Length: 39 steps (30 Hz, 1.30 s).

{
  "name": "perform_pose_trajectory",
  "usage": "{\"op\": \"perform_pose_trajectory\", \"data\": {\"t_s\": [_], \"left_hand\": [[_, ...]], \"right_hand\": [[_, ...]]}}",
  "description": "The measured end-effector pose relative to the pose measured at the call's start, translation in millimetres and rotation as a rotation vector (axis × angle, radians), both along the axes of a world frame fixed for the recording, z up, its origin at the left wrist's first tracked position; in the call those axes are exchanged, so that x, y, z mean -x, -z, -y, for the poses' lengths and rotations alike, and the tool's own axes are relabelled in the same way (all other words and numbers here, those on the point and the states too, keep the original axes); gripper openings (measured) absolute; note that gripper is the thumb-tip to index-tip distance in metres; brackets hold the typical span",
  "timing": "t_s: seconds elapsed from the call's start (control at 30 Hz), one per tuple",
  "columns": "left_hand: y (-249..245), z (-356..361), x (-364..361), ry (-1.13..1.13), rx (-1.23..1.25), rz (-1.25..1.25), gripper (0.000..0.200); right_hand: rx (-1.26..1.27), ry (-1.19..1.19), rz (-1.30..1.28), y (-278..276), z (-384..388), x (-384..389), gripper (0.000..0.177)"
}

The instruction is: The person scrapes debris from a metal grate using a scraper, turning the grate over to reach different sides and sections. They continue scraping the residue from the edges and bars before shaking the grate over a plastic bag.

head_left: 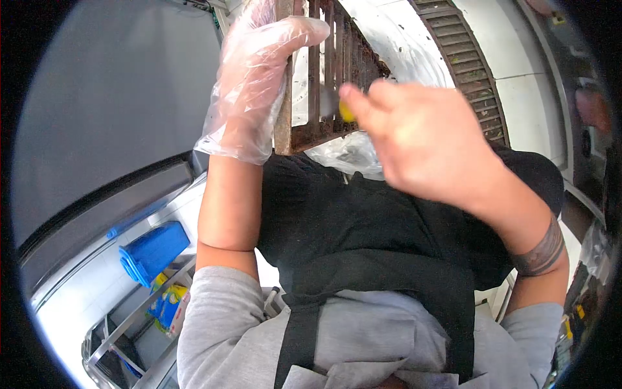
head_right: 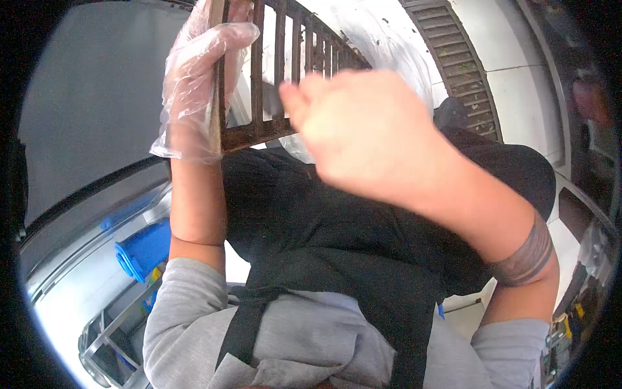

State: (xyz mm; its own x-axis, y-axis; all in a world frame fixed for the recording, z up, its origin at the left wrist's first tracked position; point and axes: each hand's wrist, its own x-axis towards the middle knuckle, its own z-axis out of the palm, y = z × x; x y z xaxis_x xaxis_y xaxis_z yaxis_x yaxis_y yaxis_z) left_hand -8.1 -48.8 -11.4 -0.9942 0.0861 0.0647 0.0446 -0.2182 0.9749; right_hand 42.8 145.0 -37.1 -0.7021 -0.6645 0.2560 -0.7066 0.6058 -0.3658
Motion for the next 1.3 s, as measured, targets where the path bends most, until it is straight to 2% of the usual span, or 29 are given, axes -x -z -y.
{"op": "perform_pose_trajectory", "data": {"t_s": [0.07,0.13,0.2,0.3,0.37,0.43,0.5,0.57,0.63,0.67,0.73,0.8,0.87,0.9,0.93,0.97,1.0,1.03,1.07,1.1,1.13,1.2,1.27,1.3], "left_hand": [[-9,0,-6,0.096,-0.033,0.087,0.085],[-12,-6,-11,0.051,-0.041,0.094,0.086],[-9,-10,-15,0.010,-0.049,0.112,0.086],[-7,-8,-13,-0.041,0.068,0.000,0.085],[-10,-1,-15,-0.015,0.085,0.085,0.086],[-10,2,-11,0.005,0.089,0.039,0.086],[-12,1,-11,0.013,0.085,-0.009,0.085],[-18,1,-17,0.187,-0.190,0.049,0.084],[-6,8,-8,0.136,-0.168,0.042,0.084],[-1,12,-4,0.090,-0.137,0.048,0.083],[-4,14,-5,0.055,-0.104,0.047,0.083],[-12,14,-4,0.100,-0.061,0.038,0.084],[-17,18,-4,0.079,-0.044,0.133,0.082],[-13,23,3,0.148,-0.062,0.210,0.079],[-10,28,4,0.217,-0.083,0.286,0.076],[-5,25,0,0.131,-0.115,0.226,0.070],[-19,27,-10,0.206,-0.106,0.192,0.071],[-5,31,3,0.162,0.098,0.053,0.072],[10,33,16,0.119,0.305,-0.080,0.073],[-12,36,2,0.338,0.172,0.023,0.077],[-14,33,2,0.316,0.301,-0.035,0.079],[10,22,14,0.199,0.389,-0.107,0.081],[21,23,19,0.234,0.329,-0.147,0.081],[21,24,22,0.263,0.284,-0.191,0.081]], "right_hand": [[-0.030,-0.014,0.040,-3,1,-7,0.044],[-0.044,-0.022,0.061,0,-1,-6,0.044],[0.023,0.070,-0.088,7,-5,7,0.043],[-0.056,-0.052,0.034,-6,-4,-11,0.044],[-0.040,-0.072,0.035,-4,-3,-10,0.044],[0.038,0.019,0.049,1,-9,5,0.042],[0.087,0.083,0.048,3,-19,20,0.031],[0.124,0.102,0.045,2,-25,34,0.029],[0.167,0.134,0.023,-2,-28,49,0.022],[0.158,0.125,0.012,-5,-27,59,0.022],[0.082,-0.053,0.033,-11,-26,80,0.031],[0.072,-0.082,0.000,-14,-16,101,0.028],[0.053,-0.027,0.198,-21,-8,118,0.022],[-0.137,0.066,0.240,-35,-4,118,0.019],[-0.157,0.047,0.236,-38,3,112,0.019],[-0.171,0.043,0.277,-40,10,106,0.022],[-0.184,0.040,0.317,-38,15,102,0.026],[-0.105,-0.192,0.157,-30,17,100,0.023],[-0.155,-0.230,0.132,-28,21,89,0.021],[-0.225,-0.192,0.064,-32,29,74,0.021],[-0.292,-0.151,-0.006,-35,34,63,0.020],[-0.340,-0.145,-0.025,-36,31,64,0.020],[-0.298,-0.123,-0.089,-46,22,69,0.018],[-0.205,-0.141,0.021,-53,17,73,0.018]]}}
